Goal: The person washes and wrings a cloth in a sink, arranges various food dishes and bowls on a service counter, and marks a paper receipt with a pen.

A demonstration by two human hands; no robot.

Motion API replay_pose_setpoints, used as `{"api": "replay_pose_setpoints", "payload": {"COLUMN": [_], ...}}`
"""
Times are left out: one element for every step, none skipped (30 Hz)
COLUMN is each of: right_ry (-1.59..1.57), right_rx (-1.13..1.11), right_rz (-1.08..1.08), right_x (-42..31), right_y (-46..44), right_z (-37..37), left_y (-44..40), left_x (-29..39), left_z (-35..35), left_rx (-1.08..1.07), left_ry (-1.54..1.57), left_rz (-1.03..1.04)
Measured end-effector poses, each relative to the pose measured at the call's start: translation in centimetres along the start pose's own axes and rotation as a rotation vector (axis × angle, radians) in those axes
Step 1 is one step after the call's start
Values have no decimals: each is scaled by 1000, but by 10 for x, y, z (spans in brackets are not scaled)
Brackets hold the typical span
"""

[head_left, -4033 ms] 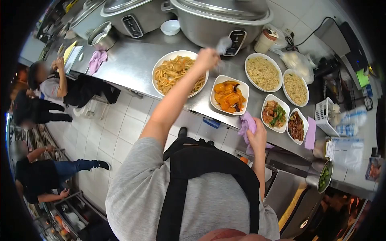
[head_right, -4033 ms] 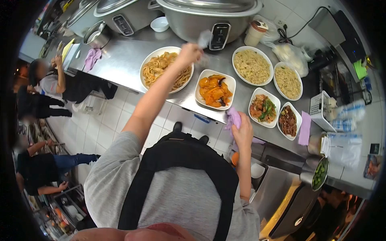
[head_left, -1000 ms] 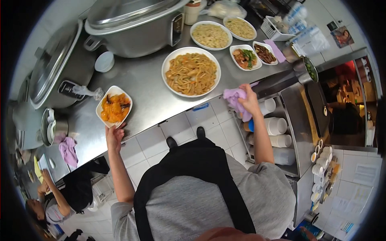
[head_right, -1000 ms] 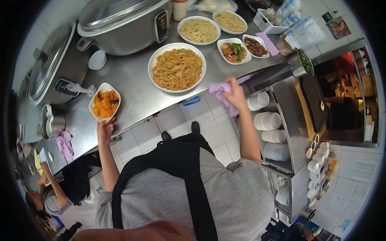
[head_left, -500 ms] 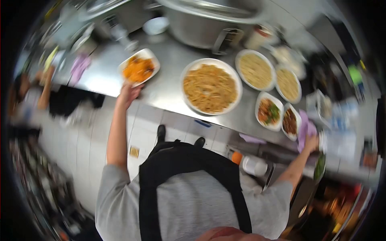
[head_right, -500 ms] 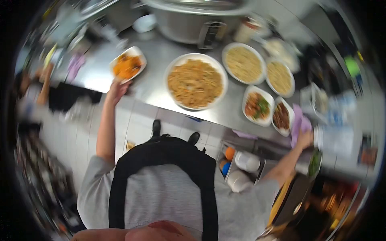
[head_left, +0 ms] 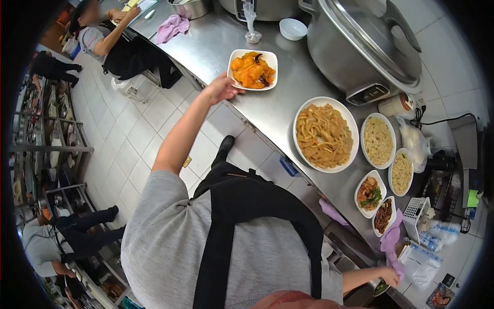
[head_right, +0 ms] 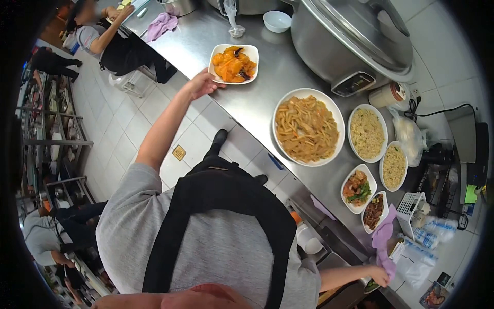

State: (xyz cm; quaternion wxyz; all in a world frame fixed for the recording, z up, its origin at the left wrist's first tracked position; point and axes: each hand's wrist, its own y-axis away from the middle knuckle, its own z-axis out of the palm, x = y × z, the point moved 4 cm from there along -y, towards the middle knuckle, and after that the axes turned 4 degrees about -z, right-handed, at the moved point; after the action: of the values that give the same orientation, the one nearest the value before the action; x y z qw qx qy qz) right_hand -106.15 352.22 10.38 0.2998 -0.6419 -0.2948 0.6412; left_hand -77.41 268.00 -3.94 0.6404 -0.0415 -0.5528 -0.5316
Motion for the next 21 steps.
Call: {"api": "replay_pose_setpoints", "payload": {"right_ry": [-70, -138, -233, -382, -542, -678, -776, -833, -889, -706, -826, -799, -897, -916, -825, -782, -841, -802, -812, -840, -910], "right_rx": [-4, -6, -56, -165, -289, -410, -529, -654, -780, -912, -944, -1216, -1504, -1684, -1627, -1728, -2082, -2168, -2265, -2315, -2285], "right_rz": [-7, -14, 22, 114, 246, 392, 536, 650, 736, 777, 630, 498, 501, 587, 471, 442, 403, 546, 591, 617, 664], "right_x": [-22, -40, -65, -96, -130, -166, -203, -240, -275, -306, -354, -355, -381, -390, -416, -436, -443, -450, -467, -468, -473], "right_y": [-9, -12, -13, -4, 11, 31, 56, 83, 114, 142, 186, 202, 237, 272, 305, 339, 371, 397, 413, 426, 430], "right_z": [-14, -30, -46, -61, -75, -87, -100, -113, -127, -139, -164, -156, -162, -167, -181, -193, -195, -205, -215, -218, -221], "left_y": [-1, -2, 3, 9, 12, 14, 24, 22, 23, 24, 26, 29, 36, 41, 47, 53, 57, 59, 59, 58, 52], "left_x": [-3, -5, -11, -17, -21, -22, -14, -7, -4, -1, 7, 20, 35, 47, 59, 64, 64, 61, 55, 47, 41], "left_z": [1, 4, 15, 23, 25, 23, 20, 6, -16, -36, -54, -69, -73, -69, -52, -33, -12, 11, 27, 39, 43], "left_rx": [54, 105, 140, 173, 128, 81, 88, 68, 90, 110, 148, 186, 155, 138, -50, -238, -385, -534, -539, -539, -552], "left_ry": [20, 39, 119, 201, 255, 312, 324, 331, 239, 147, 3, -145, -251, -256, -375, -489, -548, -600, -699, -794, -788], "left_rz": [30, 60, 86, 109, 124, 139, 111, 94, 70, 49, 82, 118, 161, 155, 218, 278, 358, 440, 589, 741, 738]}}
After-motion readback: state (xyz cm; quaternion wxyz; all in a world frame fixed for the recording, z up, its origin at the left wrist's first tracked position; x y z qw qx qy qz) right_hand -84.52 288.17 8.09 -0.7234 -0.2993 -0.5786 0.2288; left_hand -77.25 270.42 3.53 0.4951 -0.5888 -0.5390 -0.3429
